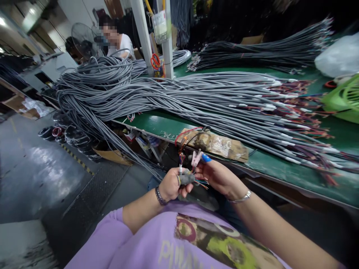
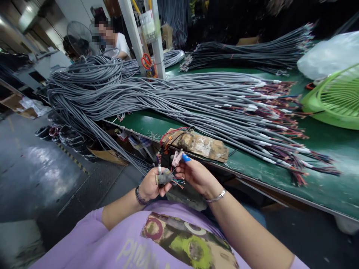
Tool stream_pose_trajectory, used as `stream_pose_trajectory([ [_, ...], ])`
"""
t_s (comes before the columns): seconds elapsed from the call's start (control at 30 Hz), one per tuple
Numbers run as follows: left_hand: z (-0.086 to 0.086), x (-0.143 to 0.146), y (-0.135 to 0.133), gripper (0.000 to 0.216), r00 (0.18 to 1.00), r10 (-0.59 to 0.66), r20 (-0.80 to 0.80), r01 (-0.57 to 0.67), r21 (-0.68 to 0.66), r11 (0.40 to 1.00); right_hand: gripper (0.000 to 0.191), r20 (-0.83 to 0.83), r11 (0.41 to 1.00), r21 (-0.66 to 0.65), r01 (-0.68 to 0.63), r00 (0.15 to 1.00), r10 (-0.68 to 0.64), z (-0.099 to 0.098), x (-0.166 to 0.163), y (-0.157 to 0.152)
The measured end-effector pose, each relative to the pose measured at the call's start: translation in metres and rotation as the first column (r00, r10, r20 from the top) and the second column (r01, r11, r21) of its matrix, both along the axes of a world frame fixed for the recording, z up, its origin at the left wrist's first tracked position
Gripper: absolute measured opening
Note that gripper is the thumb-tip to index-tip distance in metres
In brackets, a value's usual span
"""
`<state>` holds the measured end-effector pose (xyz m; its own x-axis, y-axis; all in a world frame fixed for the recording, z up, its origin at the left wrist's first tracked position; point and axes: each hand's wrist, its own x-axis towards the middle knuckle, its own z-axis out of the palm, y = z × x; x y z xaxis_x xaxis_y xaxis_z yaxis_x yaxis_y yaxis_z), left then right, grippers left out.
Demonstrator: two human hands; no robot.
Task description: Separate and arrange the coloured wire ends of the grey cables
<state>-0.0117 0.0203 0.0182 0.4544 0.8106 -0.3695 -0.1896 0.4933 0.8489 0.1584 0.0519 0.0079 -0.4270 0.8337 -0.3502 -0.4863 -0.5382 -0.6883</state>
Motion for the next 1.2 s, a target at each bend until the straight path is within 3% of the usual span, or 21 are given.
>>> stream_pose_trajectory([
  [0.17, 0.000, 0.000, 0.009, 0.046, 0.999, -0.038, -0.002, 0.038, 0.001, 0.999, 0.037, 0.067, 0.995, 0.071, 0.070, 0.995, -0.075, 0.002, -0.007, -0.001],
  [0.37, -0.002, 0.001, 0.013, 0.046, 0.999, -0.032, 0.011, 0.032, 0.002, 0.999, 0.046, 0.106, 0.995, 0.067, 0.074, 0.991, -0.081, 0.005, -0.015, 0.002],
  [0.43, -0.001, 0.001, 0.012, 0.046, 1.000, -0.025, 0.017, 0.026, -0.001, 1.000, 0.044, 0.142, 0.983, 0.086, 0.162, 0.975, -0.173, 0.005, -0.018, 0.001],
  [0.53, 0.001, 0.001, 0.011, 0.047, 1.000, -0.022, 0.020, 0.022, -0.003, 1.000, 0.045, 0.244, 0.921, 0.204, 0.332, 0.894, -0.376, 0.001, -0.022, -0.002],
  [0.6, 0.002, 0.001, 0.011, 0.048, 1.000, -0.021, 0.017, 0.022, -0.005, 1.000, 0.047, 0.299, 0.884, 0.285, 0.369, 0.842, -0.448, -0.004, -0.023, -0.004],
  [0.7, 0.002, 0.002, 0.011, 0.049, 1.000, -0.027, 0.007, 0.027, -0.010, 1.000, 0.049, 0.252, 0.919, 0.250, 0.305, 0.896, -0.366, -0.008, -0.023, -0.004],
  [0.8, 0.000, 0.003, 0.012, 0.050, 0.999, -0.031, -0.009, 0.031, -0.010, 0.999, 0.050, 0.090, 0.980, 0.034, 0.199, 0.975, -0.201, -0.007, -0.023, 0.000],
  [0.93, -0.003, 0.004, 0.011, 0.049, 0.999, -0.041, 0.005, 0.041, -0.012, 0.999, 0.044, -0.018, 0.970, -0.129, 0.205, 0.978, -0.209, -0.003, -0.024, 0.004],
  [1.07, -0.006, 0.005, 0.011, 0.048, 0.999, -0.032, -0.004, 0.032, -0.018, 0.999, 0.040, 0.013, 0.965, -0.074, 0.252, 0.968, -0.251, -0.003, -0.025, 0.004],
  [1.2, -0.009, 0.006, 0.011, 0.048, 0.999, -0.017, -0.031, 0.017, -0.026, 1.000, 0.048, 0.054, 0.979, 0.032, 0.200, 0.978, -0.201, -0.004, -0.027, 0.003],
])
